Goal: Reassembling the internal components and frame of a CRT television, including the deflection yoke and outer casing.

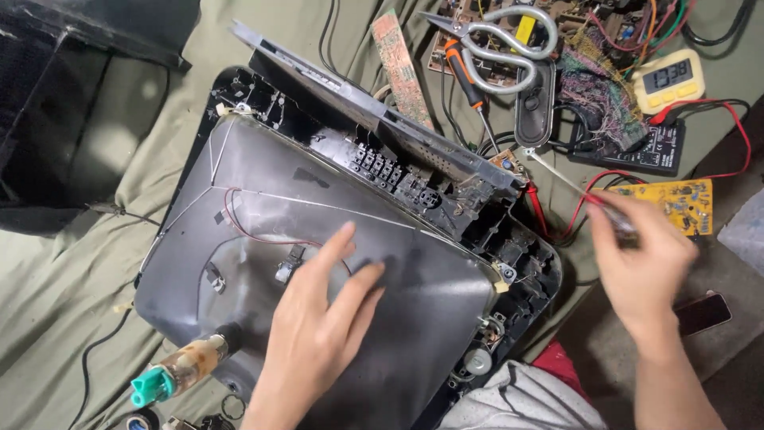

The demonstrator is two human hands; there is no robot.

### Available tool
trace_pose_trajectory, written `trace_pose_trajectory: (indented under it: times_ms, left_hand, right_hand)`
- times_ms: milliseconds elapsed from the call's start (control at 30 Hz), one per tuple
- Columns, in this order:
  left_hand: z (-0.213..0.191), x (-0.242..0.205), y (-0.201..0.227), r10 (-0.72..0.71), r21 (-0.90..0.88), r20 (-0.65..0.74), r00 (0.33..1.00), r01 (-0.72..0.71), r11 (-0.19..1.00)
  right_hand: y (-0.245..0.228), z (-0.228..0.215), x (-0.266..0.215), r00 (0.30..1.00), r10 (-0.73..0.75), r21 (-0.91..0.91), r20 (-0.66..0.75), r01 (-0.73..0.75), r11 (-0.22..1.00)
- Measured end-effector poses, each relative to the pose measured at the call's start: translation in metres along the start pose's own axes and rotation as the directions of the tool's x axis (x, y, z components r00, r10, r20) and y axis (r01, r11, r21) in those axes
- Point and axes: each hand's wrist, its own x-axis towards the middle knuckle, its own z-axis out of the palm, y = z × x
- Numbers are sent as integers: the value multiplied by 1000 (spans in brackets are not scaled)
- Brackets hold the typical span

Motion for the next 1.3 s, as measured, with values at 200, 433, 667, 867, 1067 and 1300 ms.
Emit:
trace_pose_trajectory:
  times_ms: [200, 433, 667, 867, 1067, 1300]
  left_hand:
    - [29, 22, -19, 0, -46, 66, 998, 3, 999]
    - [41, 27, -23, 32, 90, -114, 993, -22, 996]
    - [37, 27, -29, 43, -3, 27, 999, -43, 999]
    - [37, 24, -34, 36, -39, 65, 997, -34, 999]
    - [38, 22, -37, 22, -55, 50, 998, -20, 998]
    - [36, 20, -42, 79, -194, 107, 991, -57, 979]
  right_hand:
    - [17, -11, -65, 960, -173, 209, -218, 219, 953]
    - [-70, 33, -10, 885, -466, 369, -2, 433, 822]
    - [-103, 71, 24, 825, -564, 145, 27, 555, 819]
    - [-110, 80, 30, 867, -472, -44, 159, 484, 874]
    - [-113, 87, 34, 872, -433, 54, 228, 433, 900]
    - [-113, 87, 34, 864, -438, -36, 248, 460, 887]
